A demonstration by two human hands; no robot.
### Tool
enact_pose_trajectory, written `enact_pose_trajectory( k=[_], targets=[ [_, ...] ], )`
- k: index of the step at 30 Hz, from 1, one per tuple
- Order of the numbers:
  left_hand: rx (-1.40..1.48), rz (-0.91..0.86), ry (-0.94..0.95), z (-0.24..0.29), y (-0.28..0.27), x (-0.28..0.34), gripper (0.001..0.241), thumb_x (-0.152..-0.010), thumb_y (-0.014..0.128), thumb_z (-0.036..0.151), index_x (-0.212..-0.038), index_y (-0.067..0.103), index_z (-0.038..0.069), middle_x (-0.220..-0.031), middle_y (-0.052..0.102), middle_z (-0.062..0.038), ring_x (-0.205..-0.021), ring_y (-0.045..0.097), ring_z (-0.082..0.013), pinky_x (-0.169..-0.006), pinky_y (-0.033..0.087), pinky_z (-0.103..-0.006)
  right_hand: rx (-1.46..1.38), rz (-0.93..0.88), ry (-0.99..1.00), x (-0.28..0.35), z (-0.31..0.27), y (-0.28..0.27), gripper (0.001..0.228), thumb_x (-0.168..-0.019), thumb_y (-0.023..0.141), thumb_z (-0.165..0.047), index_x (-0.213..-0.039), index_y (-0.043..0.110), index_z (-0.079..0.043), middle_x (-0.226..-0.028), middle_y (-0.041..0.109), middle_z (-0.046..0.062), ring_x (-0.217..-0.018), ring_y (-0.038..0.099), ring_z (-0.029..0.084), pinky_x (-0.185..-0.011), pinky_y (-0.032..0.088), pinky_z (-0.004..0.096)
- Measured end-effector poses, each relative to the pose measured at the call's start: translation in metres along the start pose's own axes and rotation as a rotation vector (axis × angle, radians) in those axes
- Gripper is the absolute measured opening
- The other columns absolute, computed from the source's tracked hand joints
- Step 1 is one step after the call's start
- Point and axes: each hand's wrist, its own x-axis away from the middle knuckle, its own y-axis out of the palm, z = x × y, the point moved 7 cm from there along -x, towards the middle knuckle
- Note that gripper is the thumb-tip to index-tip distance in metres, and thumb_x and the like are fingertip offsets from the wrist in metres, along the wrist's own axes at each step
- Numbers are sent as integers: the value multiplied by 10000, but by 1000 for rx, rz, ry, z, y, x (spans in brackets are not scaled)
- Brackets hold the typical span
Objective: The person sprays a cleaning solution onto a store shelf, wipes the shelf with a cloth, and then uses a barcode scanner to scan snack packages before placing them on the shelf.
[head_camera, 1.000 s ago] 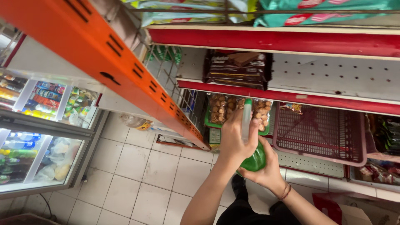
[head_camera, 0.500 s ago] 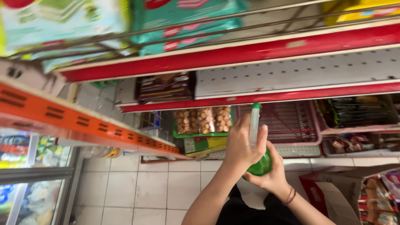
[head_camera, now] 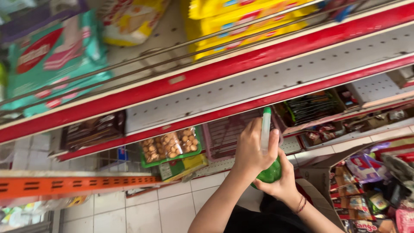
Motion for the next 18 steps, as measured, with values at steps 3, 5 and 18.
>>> enact_pose_trajectory(
  k=[3, 5, 18],
  targets=[
    [31, -2, 16, 10, 29, -11, 331, -971, 590, 289, -1068, 628, -25, -908, 655, -233, -797, 677, -425, -709, 552, -502, 52, 37, 12, -3, 9, -31, 863, -568, 886, -181, -1321, 507, 6, -1116, 677, 94, -1020, 663, 156, -914, 536, 310],
    [43, -25, 34, 16, 50, -19, 331, -977, 578, 295, -1055, 632, -21, -919, 658, -232, -796, 682, -421, -710, 558, -496, 4, 56, 37, -4, 16, -49, 848, -585, 883, -182, -1321, 506, 7, -1121, 677, 97, -1027, 666, 161, -922, 537, 313],
    [143, -157, 162, 62, 200, -71, 375, -1013, 572, 344, -991, 614, -28, -949, 666, -253, -822, 685, -427, -722, 564, -489, 6, 260, 99, -17, 47, -189, 847, -644, 861, -198, -1376, 492, 14, -1183, 669, 115, -1085, 646, 167, -965, 517, 315]
  ],
)
